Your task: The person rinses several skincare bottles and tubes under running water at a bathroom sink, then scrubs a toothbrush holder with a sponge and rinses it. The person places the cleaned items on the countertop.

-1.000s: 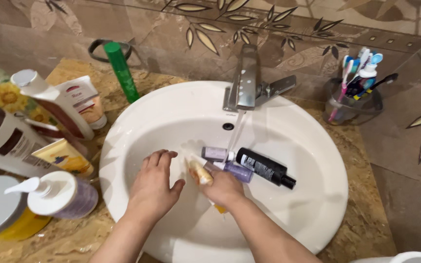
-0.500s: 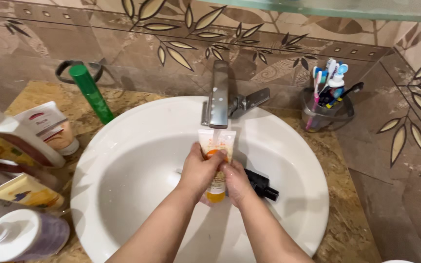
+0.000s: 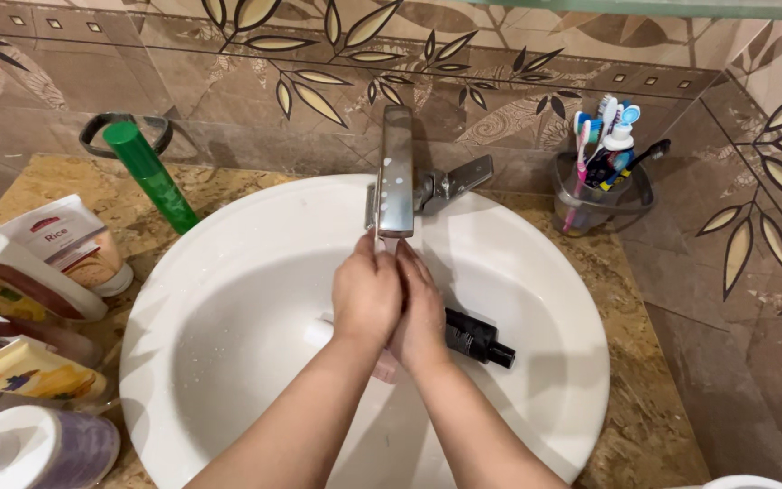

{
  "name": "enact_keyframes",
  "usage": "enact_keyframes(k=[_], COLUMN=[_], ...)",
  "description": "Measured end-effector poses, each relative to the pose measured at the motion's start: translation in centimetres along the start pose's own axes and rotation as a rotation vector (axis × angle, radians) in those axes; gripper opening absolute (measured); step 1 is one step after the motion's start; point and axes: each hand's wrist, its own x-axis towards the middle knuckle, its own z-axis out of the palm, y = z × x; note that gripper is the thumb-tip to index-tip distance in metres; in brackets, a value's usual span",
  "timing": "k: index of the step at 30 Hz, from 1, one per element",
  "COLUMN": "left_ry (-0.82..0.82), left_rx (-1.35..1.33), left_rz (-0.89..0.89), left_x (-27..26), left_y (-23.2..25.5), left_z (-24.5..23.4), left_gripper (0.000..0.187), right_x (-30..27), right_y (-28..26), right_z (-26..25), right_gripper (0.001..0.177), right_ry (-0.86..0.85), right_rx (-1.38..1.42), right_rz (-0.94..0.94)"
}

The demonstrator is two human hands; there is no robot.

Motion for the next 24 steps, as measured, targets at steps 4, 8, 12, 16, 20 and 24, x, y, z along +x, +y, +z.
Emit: enact_keyframes(k=[4, 8, 12, 16, 20, 24], left_ry=[0.061, -0.05, -0.138, -0.163, -0.156, -0.112], left_rx=[-0.131, -0.174, -0.367, -0.591, -0.715, -0.851], left_rz=[0.008, -0.076, -0.173, -0.108, -0.1, -0.078], left_x=[0.1, -0.3, -0.3, 0.5, 1.2, 2.4], left_y=[0.2, 1.1, 1.0, -0.7, -2.0, -2.4], left_z=[-1.4, -3.5, -4.4, -4.1, -3.5, -3.4], left_gripper=[0.035, 0.029, 0.025, 0.022, 0.022, 0.02], right_x=[0.4, 1.5, 2.9, 3.0, 3.5, 3.0], right_y=[-1.8, -3.1, -3.6, -2.6, -0.8, 0.4], right_z=[-0.7, -1.2, -1.8, -1.8, -1.7, -2.6], right_gripper=[0.067, 0.092, 0.05, 0.041, 0.042, 0.044], right_ry=[-0.011, -0.061, -0.124, -0.14, -0.242, -0.445], right_rx=[-0.016, 0.171, 0.22, 0.404, 0.641, 0.428], right_rz=[-0.037, 0.222, 0.393, 0.325, 0.464, 0.658])
